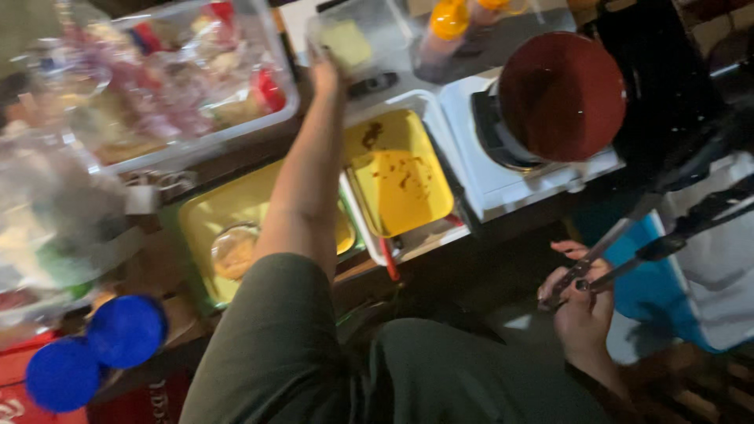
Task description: The person places cheese slices onto burger buns, then wraps each assembled sandwich in plastic wrap. The wrapped sandwiches are placed into a plastic bag.
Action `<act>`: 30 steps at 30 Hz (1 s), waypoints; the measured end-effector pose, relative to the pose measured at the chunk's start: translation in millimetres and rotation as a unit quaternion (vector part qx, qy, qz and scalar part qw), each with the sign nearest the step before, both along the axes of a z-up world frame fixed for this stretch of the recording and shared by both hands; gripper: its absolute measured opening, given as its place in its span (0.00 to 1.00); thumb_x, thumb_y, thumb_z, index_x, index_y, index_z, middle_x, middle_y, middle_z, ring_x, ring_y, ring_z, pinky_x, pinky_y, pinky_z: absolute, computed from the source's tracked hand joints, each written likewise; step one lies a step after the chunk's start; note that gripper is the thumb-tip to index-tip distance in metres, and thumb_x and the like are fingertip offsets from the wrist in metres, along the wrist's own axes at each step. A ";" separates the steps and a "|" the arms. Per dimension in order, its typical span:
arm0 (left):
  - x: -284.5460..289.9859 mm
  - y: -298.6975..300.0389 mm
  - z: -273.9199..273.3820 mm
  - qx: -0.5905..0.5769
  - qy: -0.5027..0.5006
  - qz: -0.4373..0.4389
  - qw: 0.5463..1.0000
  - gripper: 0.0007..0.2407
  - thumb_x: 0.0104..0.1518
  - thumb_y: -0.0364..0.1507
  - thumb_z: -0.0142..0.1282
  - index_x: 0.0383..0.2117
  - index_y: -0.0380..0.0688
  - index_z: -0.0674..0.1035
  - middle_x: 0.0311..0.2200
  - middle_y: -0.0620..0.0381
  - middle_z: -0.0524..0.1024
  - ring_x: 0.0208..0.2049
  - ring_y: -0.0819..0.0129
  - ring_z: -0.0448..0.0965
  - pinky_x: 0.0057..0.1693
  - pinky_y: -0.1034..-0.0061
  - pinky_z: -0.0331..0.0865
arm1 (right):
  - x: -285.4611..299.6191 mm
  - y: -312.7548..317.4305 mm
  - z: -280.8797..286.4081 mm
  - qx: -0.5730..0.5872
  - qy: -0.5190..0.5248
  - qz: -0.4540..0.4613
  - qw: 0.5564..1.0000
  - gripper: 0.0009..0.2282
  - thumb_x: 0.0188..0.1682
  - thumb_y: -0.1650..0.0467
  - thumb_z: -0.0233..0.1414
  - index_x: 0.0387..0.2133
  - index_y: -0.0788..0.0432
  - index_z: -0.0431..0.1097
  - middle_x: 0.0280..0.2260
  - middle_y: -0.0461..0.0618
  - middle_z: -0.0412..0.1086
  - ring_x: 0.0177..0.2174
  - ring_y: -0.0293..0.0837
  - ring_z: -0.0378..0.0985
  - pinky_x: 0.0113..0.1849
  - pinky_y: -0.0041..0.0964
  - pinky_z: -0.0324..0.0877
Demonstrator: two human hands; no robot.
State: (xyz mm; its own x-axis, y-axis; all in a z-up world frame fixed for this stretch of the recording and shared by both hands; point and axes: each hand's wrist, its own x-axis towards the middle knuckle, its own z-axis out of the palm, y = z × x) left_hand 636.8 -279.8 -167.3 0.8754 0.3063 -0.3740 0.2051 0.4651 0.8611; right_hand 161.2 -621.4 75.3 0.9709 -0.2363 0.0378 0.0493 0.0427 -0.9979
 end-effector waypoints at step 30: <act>-503.8 116.8 118.7 0.043 -0.023 0.041 0.998 0.22 0.56 0.19 0.47 0.60 0.43 0.70 0.58 0.53 0.72 0.57 0.64 0.74 0.58 0.70 0.68 | 113.8 55.9 -106.8 -0.537 0.050 0.293 0.789 0.35 0.49 0.69 0.56 0.71 0.60 0.49 0.47 0.69 0.63 0.44 0.66 0.70 0.46 0.57 0.68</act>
